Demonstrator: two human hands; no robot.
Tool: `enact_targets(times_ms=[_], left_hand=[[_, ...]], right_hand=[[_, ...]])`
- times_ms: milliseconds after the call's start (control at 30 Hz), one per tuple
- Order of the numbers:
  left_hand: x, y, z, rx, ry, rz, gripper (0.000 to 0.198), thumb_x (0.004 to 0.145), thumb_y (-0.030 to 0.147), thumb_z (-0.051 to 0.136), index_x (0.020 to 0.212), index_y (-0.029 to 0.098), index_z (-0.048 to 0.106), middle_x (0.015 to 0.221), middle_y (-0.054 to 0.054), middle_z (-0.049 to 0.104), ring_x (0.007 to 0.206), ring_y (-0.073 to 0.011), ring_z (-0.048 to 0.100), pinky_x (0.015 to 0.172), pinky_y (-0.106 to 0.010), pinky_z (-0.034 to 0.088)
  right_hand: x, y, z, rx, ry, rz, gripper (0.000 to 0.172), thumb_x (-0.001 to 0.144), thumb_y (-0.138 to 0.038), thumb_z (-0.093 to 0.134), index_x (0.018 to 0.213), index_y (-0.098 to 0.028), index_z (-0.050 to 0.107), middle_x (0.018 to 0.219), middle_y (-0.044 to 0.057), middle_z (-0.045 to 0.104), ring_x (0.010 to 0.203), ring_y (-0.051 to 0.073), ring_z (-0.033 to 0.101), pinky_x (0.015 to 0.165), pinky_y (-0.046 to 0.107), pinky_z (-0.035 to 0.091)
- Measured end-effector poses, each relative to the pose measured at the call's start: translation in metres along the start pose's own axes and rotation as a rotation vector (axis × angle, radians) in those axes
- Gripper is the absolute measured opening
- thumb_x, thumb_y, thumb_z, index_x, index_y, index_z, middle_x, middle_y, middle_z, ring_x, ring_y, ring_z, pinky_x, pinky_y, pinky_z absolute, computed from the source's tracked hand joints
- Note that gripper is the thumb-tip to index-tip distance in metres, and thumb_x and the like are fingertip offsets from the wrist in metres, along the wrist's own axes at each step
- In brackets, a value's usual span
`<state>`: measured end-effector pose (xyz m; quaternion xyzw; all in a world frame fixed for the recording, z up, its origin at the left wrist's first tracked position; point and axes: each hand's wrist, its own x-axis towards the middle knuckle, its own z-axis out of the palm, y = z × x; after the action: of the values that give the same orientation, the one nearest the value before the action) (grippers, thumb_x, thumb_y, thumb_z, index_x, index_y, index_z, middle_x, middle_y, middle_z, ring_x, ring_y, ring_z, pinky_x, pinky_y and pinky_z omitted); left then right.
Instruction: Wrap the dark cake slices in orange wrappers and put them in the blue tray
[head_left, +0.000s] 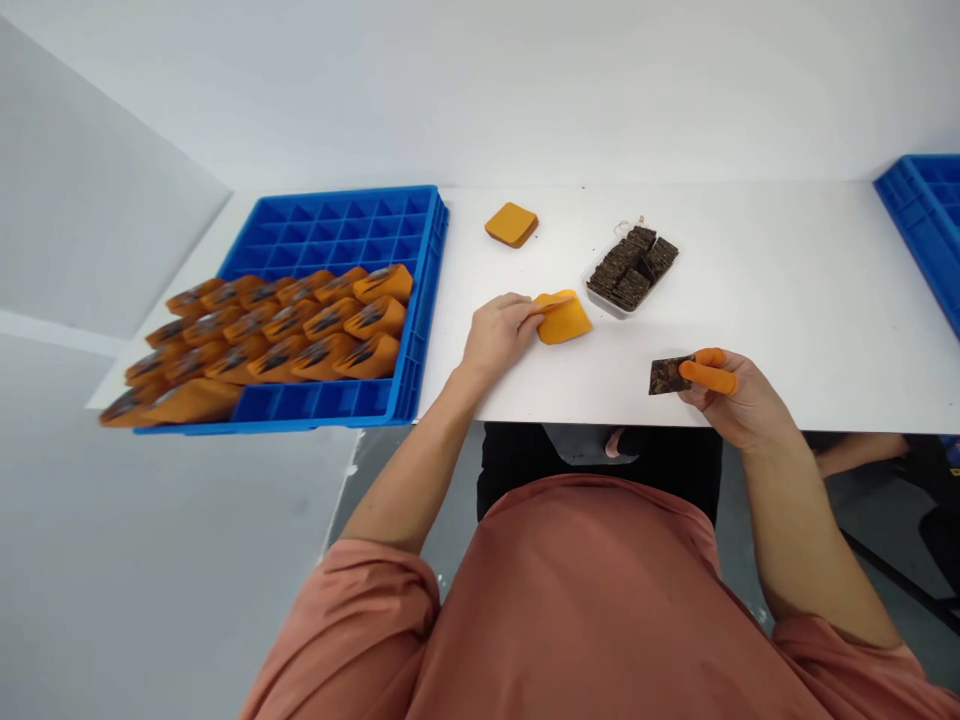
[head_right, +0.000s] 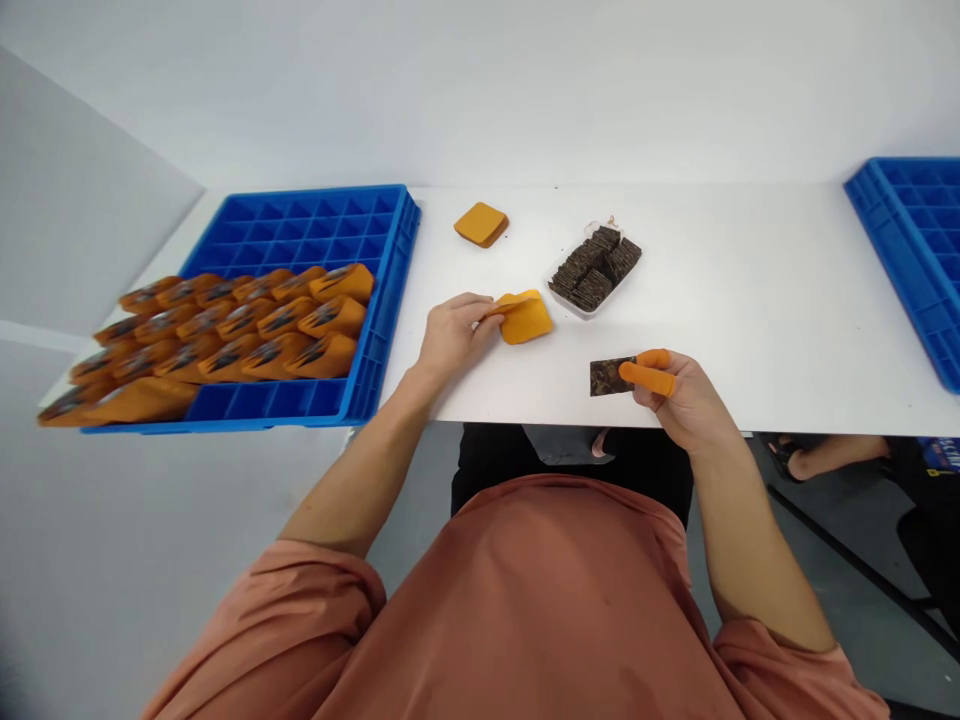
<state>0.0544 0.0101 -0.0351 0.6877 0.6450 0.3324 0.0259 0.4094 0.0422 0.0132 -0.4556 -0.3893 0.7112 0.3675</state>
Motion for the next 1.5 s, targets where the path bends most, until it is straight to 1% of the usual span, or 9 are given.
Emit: enact_targets(times_ms=[167, 333, 433, 567, 700, 1000, 1133, 1367, 1500], left_hand=[[-0.010, 0.019, -0.026, -0.181, 0.124, -0.002, 0.021, 0.101, 0.040, 0.074, 0.092, 0.024, 0.084, 0.097, -0.006, 0.084, 0.089, -0.0235, 0.076, 0.084, -0.037, 0.060], [-0.025, 0.049, -0.038, -0.361, 0.110, -0.036, 0.031, 0.096, 0.048, 0.082, 0.078, 0.023, 0.077, 0.090, -0.004, 0.082, 0.084, -0.0208, 0.075, 0.079, -0.035, 0.057], [-0.029, 0.060, -0.038, -0.415, 0.082, -0.074, 0.036, 0.093, 0.048, 0.086, 0.073, 0.022, 0.072, 0.085, -0.004, 0.080, 0.080, -0.0190, 0.073, 0.075, -0.033, 0.055], [-0.031, 0.071, -0.041, -0.447, 0.051, -0.079, 0.035, 0.091, 0.046, 0.088, 0.072, 0.022, 0.072, 0.078, -0.001, 0.076, 0.073, -0.0165, 0.067, 0.070, -0.031, 0.051], [-0.031, 0.079, -0.045, -0.482, 0.079, -0.042, 0.034, 0.091, 0.044, 0.088, 0.072, 0.021, 0.072, 0.077, 0.000, 0.075, 0.070, -0.0149, 0.065, 0.068, -0.030, 0.049], [-0.030, 0.088, -0.046, -0.421, 0.047, -0.011, 0.028, 0.095, 0.042, 0.083, 0.078, 0.022, 0.075, 0.082, -0.002, 0.079, 0.072, -0.0168, 0.069, 0.069, -0.032, 0.051], [-0.030, 0.093, -0.048, -0.366, 0.025, 0.027, 0.020, 0.098, 0.041, 0.080, 0.087, 0.024, 0.081, 0.091, -0.003, 0.082, 0.080, -0.0196, 0.074, 0.074, -0.033, 0.056], [-0.034, 0.094, -0.052, -0.511, -0.023, 0.022, 0.018, 0.101, 0.042, 0.079, 0.099, 0.026, 0.085, 0.094, -0.003, 0.083, 0.081, -0.0186, 0.075, 0.073, -0.031, 0.057], [-0.036, 0.096, -0.050, -0.590, -0.044, 0.011, 0.023, 0.101, 0.048, 0.079, 0.099, 0.025, 0.085, 0.097, -0.004, 0.084, 0.084, -0.0190, 0.076, 0.076, -0.032, 0.060]], right_hand=[[-0.007, -0.009, 0.011, -0.071, 0.010, -0.109, 0.041, 0.046, -0.039, 0.108, 0.066, -0.026, 0.076, 0.057, -0.002, 0.058, 0.053, 0.011, 0.043, 0.052, 0.030, 0.033], [-0.022, -0.033, 0.047, -0.291, -0.056, -0.459, 0.036, 0.064, -0.050, 0.105, 0.072, -0.030, 0.077, 0.077, 0.002, 0.070, 0.069, 0.020, 0.060, 0.060, 0.038, 0.048], [-0.030, -0.047, 0.072, -0.485, -0.134, -0.686, 0.033, 0.077, -0.057, 0.099, 0.078, -0.030, 0.079, 0.075, 0.002, 0.068, 0.068, 0.020, 0.057, 0.060, 0.038, 0.047], [-0.033, -0.058, 0.092, -0.720, -0.176, -0.906, 0.020, 0.092, -0.047, 0.090, 0.087, -0.029, 0.083, 0.071, 0.000, 0.064, 0.062, 0.016, 0.052, 0.057, 0.035, 0.043], [-0.031, -0.059, 0.095, -0.889, -0.197, -1.034, 0.012, 0.097, -0.038, 0.086, 0.091, -0.028, 0.083, 0.073, 0.000, 0.067, 0.061, 0.015, 0.054, 0.057, 0.033, 0.043], [-0.021, -0.057, 0.090, -1.325, -0.208, -1.204, 0.025, 0.106, -0.036, 0.068, 0.089, -0.022, 0.082, 0.074, 0.005, 0.069, 0.069, 0.020, 0.060, 0.061, 0.035, 0.040], [-0.021, -0.057, 0.092, -1.437, -0.210, -1.204, 0.027, 0.107, -0.033, 0.065, 0.089, -0.022, 0.082, 0.075, 0.006, 0.069, 0.074, 0.021, 0.061, 0.062, 0.035, 0.039], [-0.015, -0.057, 0.075, -1.097, -0.286, -1.037, 0.022, 0.100, -0.037, 0.076, 0.118, -0.026, 0.084, 0.082, 0.002, 0.070, 0.066, 0.016, 0.055, 0.059, 0.032, 0.042], [-0.010, -0.046, 0.069, -0.938, -0.363, -0.869, 0.018, 0.100, -0.046, 0.080, 0.103, -0.029, 0.087, 0.075, -0.001, 0.067, 0.061, 0.014, 0.051, 0.056, 0.031, 0.039]])
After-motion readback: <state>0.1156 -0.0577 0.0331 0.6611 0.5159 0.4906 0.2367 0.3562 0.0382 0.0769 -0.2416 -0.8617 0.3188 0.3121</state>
